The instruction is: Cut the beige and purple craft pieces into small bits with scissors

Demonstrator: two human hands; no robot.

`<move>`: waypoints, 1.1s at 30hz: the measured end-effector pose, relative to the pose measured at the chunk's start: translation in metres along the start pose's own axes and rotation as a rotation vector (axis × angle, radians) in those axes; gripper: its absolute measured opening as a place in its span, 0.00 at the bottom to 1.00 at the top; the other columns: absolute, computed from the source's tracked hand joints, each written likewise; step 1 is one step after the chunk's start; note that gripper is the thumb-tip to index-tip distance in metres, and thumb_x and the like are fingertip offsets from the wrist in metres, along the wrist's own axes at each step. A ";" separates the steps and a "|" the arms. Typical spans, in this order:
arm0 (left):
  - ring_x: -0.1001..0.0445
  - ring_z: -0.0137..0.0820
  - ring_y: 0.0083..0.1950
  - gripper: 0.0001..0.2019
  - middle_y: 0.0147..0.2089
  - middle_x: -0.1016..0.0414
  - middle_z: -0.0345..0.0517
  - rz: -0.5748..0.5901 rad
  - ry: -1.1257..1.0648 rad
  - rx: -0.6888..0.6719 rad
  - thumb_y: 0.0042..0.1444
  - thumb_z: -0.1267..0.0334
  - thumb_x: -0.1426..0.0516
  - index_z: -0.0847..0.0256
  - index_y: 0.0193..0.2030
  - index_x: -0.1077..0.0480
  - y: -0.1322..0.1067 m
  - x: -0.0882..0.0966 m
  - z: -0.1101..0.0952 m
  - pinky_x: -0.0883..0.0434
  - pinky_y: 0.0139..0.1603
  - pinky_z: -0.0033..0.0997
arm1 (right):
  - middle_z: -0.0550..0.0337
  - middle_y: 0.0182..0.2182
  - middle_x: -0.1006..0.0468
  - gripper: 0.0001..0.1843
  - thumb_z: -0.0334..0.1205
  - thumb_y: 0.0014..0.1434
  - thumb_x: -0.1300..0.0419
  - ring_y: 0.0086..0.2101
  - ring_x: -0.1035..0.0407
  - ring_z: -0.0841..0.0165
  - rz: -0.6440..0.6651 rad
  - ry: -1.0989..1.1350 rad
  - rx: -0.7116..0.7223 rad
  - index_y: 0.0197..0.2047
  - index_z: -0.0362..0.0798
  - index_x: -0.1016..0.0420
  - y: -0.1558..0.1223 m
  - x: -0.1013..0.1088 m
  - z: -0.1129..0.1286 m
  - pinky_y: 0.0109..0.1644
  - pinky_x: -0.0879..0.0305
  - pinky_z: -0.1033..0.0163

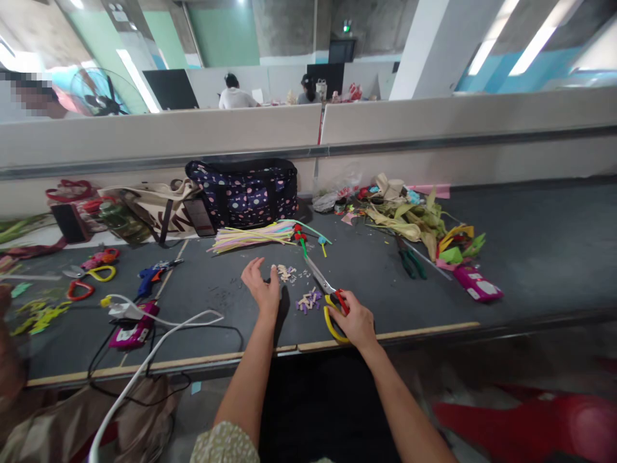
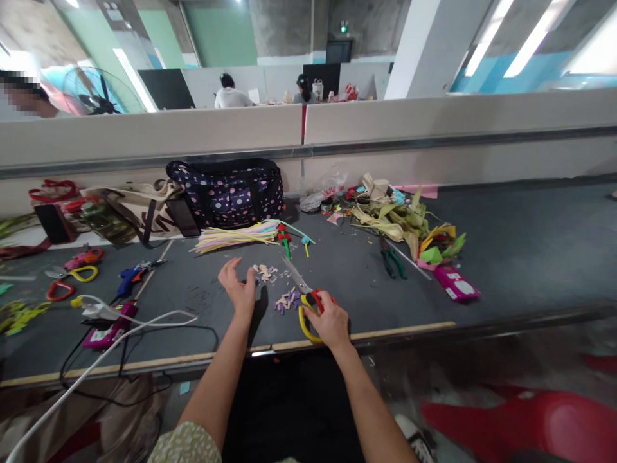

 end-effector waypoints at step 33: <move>0.32 0.38 0.42 0.03 0.34 0.27 0.45 0.835 -0.340 -0.214 0.50 0.63 0.38 0.53 0.30 0.22 -0.023 -0.034 -0.017 0.36 0.48 0.40 | 0.65 0.24 0.25 0.28 0.63 0.54 0.45 0.27 0.28 0.68 0.016 0.036 -0.046 0.48 0.51 0.31 -0.002 0.001 -0.006 0.32 0.39 0.66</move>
Point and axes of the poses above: each hand's wrist, its own y-axis towards the middle knuckle, its own x-axis out of the back of the hand, z = x × y, the point moved 5 cm from there along y, towards the middle knuckle
